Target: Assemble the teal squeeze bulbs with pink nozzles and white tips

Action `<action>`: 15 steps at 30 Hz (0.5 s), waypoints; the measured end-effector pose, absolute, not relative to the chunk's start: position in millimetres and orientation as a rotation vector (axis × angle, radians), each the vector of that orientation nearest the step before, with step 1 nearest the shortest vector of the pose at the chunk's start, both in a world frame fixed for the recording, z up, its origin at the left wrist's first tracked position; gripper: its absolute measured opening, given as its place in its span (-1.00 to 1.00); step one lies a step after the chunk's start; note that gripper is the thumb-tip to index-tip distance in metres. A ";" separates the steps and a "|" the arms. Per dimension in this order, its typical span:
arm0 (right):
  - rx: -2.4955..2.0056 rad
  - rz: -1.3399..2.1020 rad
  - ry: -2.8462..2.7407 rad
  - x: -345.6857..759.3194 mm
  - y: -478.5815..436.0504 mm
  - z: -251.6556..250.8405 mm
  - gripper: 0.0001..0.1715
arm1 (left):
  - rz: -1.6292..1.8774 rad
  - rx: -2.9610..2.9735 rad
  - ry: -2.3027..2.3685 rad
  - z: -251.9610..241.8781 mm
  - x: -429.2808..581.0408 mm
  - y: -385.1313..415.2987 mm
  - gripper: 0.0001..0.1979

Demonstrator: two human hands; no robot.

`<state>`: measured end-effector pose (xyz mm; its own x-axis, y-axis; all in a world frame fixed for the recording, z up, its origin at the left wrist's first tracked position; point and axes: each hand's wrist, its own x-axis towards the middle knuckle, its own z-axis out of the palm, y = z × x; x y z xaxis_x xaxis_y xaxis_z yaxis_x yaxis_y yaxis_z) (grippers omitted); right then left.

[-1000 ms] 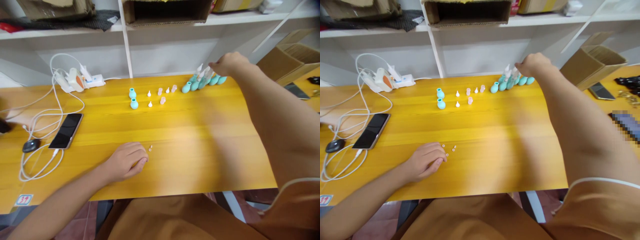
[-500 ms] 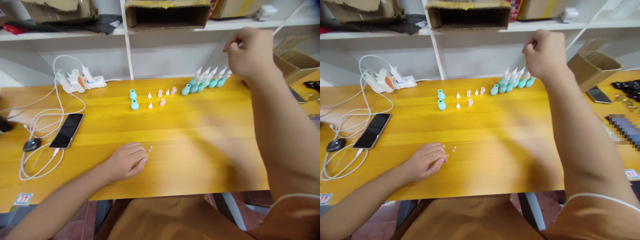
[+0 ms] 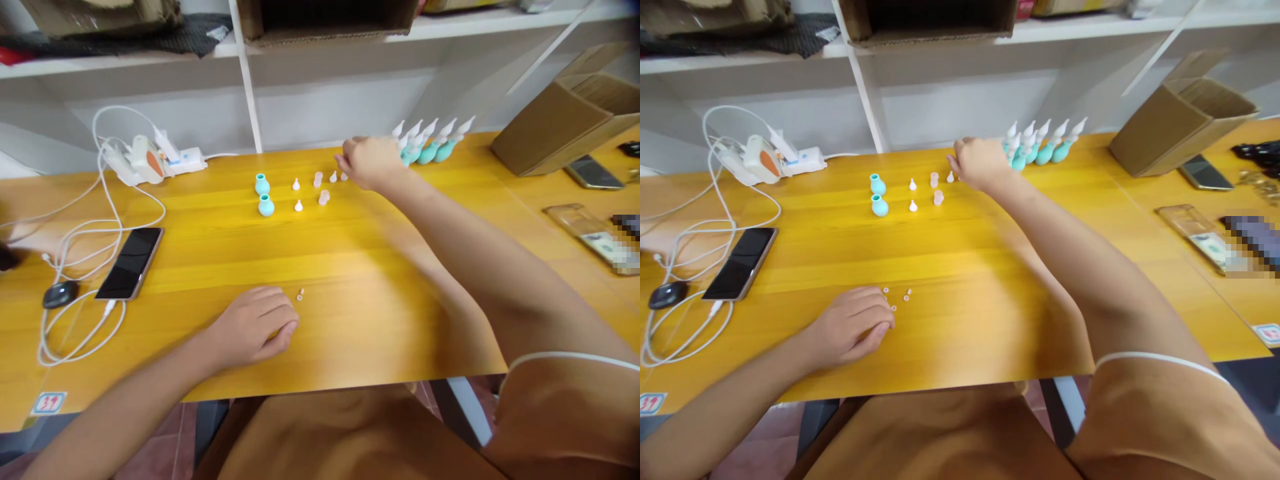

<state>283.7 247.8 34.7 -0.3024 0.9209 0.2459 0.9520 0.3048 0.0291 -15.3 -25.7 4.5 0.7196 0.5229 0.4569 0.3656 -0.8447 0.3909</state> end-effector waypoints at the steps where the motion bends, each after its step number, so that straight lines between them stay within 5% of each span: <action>1: -1.728 -0.270 -2.407 279.2 252.1 29.1 -0.40 | 0.823 2.653 0.700 4.4 -15.4 -25.8 -0.87; 15: -1.833 -0.316 -2.606 260.7 260.5 12.5 -0.45 | 0.870 2.678 0.715 3.5 -15.0 -25.6 -0.88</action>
<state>260.7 260.5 12.5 -0.3431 0.9371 0.0638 0.9252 0.3255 0.1954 -15.0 -25.6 3.5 0.7037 0.5175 0.4868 0.3772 -0.8527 0.3613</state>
